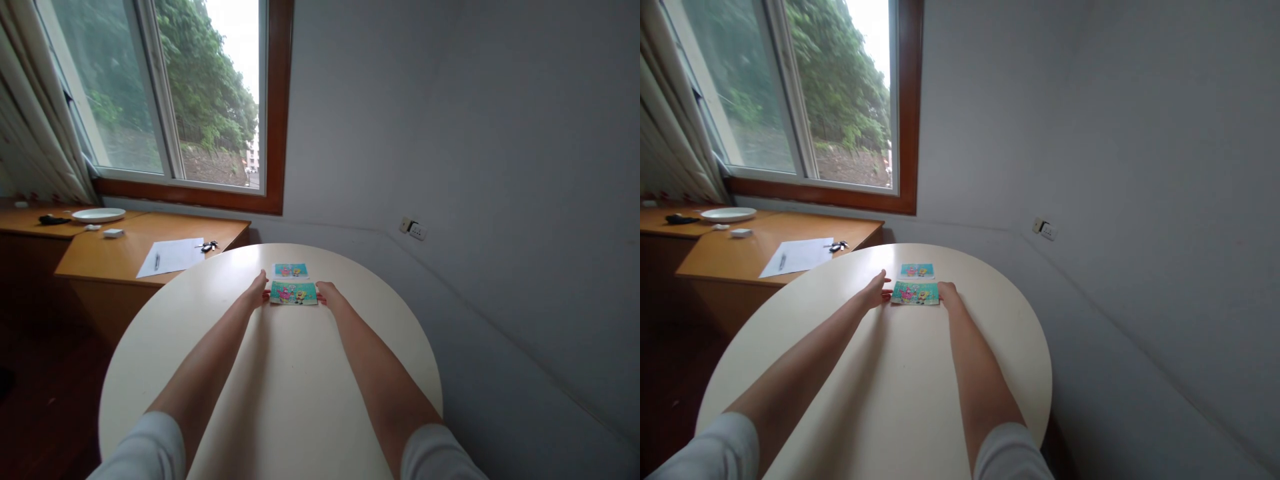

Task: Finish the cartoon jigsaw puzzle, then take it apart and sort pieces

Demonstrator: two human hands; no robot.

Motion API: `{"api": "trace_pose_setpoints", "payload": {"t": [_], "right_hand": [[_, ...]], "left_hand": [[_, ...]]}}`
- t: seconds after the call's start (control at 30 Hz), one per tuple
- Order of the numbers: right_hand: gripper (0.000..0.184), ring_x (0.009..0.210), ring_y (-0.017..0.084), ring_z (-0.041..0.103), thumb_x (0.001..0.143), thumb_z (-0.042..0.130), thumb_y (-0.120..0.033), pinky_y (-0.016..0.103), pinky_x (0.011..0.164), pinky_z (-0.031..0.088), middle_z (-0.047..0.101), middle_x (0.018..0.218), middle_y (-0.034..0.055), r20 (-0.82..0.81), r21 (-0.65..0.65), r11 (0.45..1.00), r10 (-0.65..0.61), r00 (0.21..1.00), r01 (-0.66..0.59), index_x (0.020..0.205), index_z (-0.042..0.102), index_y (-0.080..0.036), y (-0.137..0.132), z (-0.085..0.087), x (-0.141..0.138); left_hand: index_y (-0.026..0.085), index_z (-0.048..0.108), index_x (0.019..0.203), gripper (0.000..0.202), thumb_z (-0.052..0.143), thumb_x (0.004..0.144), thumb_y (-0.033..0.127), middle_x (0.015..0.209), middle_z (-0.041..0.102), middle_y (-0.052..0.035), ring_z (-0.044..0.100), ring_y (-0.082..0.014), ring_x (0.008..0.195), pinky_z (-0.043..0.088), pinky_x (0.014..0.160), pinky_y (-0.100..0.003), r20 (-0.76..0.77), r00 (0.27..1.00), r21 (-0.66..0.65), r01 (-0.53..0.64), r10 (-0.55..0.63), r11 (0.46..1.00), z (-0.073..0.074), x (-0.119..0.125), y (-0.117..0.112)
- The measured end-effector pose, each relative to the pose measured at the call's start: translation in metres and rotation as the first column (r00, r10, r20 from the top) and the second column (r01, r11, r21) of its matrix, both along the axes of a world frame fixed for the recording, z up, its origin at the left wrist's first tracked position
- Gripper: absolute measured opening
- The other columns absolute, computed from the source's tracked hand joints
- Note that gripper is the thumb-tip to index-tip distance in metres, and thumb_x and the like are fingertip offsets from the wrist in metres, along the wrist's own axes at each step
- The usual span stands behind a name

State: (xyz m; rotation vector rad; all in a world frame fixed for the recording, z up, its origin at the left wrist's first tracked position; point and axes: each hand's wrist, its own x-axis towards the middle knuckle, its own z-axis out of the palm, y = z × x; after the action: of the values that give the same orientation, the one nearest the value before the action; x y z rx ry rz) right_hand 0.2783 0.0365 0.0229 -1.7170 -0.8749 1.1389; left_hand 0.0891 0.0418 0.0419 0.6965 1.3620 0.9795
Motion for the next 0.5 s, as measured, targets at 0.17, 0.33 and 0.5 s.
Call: {"api": "trace_pose_setpoints", "payload": {"t": [0.17, 0.33, 0.5], "right_hand": [[0.016, 0.049, 0.013, 0.057, 0.078, 0.051, -0.012, 0.023, 0.050, 0.049, 0.055, 0.055, 0.0017, -0.094, -0.080, 0.994, -0.080, 0.992, 0.072, 0.091, 0.059, -0.010, -0.001, 0.006, -0.003], [0.018, 0.047, 0.012, 0.057, 0.074, 0.053, -0.006, 0.022, 0.050, 0.050, 0.055, 0.053, 0.0001, -0.175, -0.049, 0.995, -0.098, 0.980, 0.091, 0.091, 0.059, -0.009, 0.000, 0.007, -0.007], [0.017, 0.050, 0.014, 0.060, 0.076, 0.049, -0.004, 0.024, 0.054, 0.053, 0.059, 0.054, 0.0032, -0.243, -0.041, 0.999, -0.030, 0.970, 0.020, 0.089, 0.059, -0.006, -0.001, 0.006, -0.004]], "left_hand": [[0.017, 0.046, 0.105, 0.037, 0.028, 0.090, 0.047, 0.114, 0.048, -0.0214, 0.055, -0.0274, 0.096, 0.047, 0.061, -0.030, 0.064, 0.998, -0.030, -0.012, 0.014, 0.999, -0.001, 0.000, 0.007], [0.016, 0.042, 0.110, 0.037, 0.027, 0.091, 0.043, 0.112, 0.049, -0.0226, 0.056, -0.0278, 0.094, 0.048, 0.056, -0.029, 0.119, 0.993, -0.034, -0.012, 0.016, 0.999, -0.006, 0.000, 0.012], [0.014, 0.040, 0.115, 0.039, 0.027, 0.091, 0.042, 0.109, 0.052, -0.0225, 0.061, -0.0259, 0.088, 0.051, 0.056, -0.030, 0.212, 0.977, -0.023, 0.007, -0.002, 1.000, -0.012, -0.005, 0.016]]}}
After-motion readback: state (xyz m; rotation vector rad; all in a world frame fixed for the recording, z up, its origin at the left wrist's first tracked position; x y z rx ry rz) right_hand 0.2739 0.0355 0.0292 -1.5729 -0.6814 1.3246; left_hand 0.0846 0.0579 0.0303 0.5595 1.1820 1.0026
